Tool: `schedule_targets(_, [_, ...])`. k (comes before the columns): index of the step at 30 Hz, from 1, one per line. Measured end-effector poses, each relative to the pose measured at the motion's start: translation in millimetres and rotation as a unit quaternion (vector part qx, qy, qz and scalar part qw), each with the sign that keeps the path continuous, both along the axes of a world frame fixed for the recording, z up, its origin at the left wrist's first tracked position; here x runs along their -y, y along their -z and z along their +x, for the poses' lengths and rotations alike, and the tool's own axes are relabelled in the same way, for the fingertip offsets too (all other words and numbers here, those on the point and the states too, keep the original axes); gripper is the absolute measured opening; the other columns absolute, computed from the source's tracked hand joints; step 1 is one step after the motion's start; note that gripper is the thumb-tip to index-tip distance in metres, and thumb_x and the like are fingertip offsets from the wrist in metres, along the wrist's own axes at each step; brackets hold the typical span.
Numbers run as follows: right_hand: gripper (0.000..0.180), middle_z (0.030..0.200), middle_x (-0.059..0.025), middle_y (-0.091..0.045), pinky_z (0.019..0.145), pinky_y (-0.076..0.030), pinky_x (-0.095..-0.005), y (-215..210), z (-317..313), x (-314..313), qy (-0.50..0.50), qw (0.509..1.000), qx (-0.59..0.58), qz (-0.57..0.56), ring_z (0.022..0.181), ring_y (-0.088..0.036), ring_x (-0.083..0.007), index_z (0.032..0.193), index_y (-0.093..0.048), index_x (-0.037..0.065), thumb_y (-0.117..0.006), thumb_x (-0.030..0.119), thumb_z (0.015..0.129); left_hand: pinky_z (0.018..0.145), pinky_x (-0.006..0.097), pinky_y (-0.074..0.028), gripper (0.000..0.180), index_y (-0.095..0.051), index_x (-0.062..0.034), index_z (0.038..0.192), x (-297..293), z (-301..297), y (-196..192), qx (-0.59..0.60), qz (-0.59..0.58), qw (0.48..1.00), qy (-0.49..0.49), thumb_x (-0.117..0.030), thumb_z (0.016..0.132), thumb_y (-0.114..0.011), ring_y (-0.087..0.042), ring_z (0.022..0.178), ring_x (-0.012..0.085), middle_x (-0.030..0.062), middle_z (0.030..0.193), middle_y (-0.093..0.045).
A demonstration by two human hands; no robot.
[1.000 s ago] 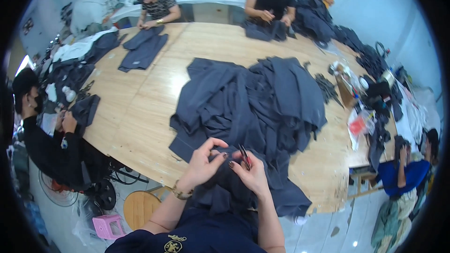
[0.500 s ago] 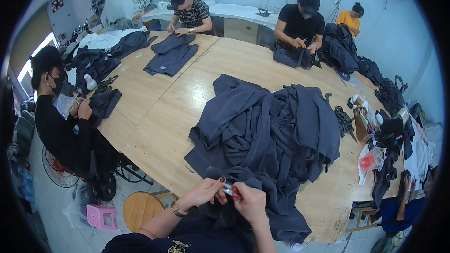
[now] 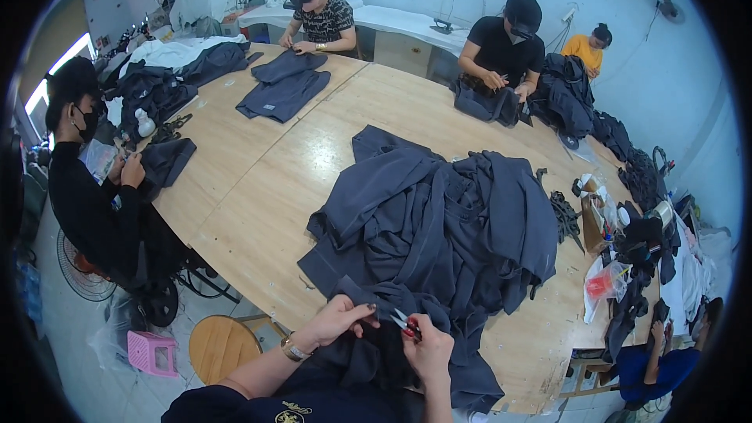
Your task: Sort and inspect finished garments for quality control on a large production table.
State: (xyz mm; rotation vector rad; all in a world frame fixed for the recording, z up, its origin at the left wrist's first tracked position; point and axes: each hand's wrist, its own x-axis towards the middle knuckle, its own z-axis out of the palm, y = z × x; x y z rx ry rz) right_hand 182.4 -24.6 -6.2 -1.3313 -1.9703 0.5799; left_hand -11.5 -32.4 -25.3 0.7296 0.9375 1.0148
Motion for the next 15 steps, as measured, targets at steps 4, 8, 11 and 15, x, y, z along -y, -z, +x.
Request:
schedule_targets(4, [0.019,0.064,-0.0103,-0.06,0.052,-0.047,-0.0322,5,6,3,0.052,0.998,0.025,0.037,0.058,-0.063,-0.0254,0.087,-0.058,0.008,-0.067,0.005,0.07,0.044,0.018,-0.043,0.023,-0.06,0.0003,0.093,-5,-3,-5,0.117,-0.03,0.989,-0.082,-0.022,0.093,-0.052,-0.067,0.083,0.0186,0.0075,0.088,-0.065])
schedule_targets(8, [0.021,0.065,-0.0105,-0.059,0.052,-0.046,-0.0348,17,1,18,0.015,0.997,0.046,0.063,0.056,-0.06,-0.0274,0.086,-0.059,0.009,-0.066,0.002,0.067,0.046,0.019,-0.044,0.018,-0.056,-0.0021,0.098,4,2,18,0.288,-0.09,0.938,-0.168,-0.018,0.095,-0.048,-0.065,0.093,0.0237,0.0094,0.094,-0.064])
schedule_targets(11, [0.023,0.066,-0.01,-0.061,0.054,-0.048,-0.0325,33,-1,34,-0.013,0.999,0.034,-0.004,0.058,-0.062,-0.0267,0.09,-0.06,0.008,-0.067,0.004,0.068,0.054,0.022,-0.051,0.021,-0.055,-0.0023,0.101,4,9,20,0.378,-0.155,0.891,-0.195,-0.02,0.096,-0.046,-0.064,0.096,0.0257,0.0104,0.095,-0.063])
schedule_targets(15, [0.036,0.073,-0.0092,-0.064,0.057,-0.049,-0.0268,26,-5,25,-0.025,0.998,-0.05,-0.035,0.062,-0.064,-0.0195,0.104,-0.059,0.007,-0.066,0.0,0.07,0.069,0.029,-0.056,0.028,-0.053,-0.0018,0.101,-6,10,5,0.343,-0.166,0.907,-0.179,-0.027,0.097,-0.041,-0.063,0.096,0.029,0.0123,0.096,-0.063])
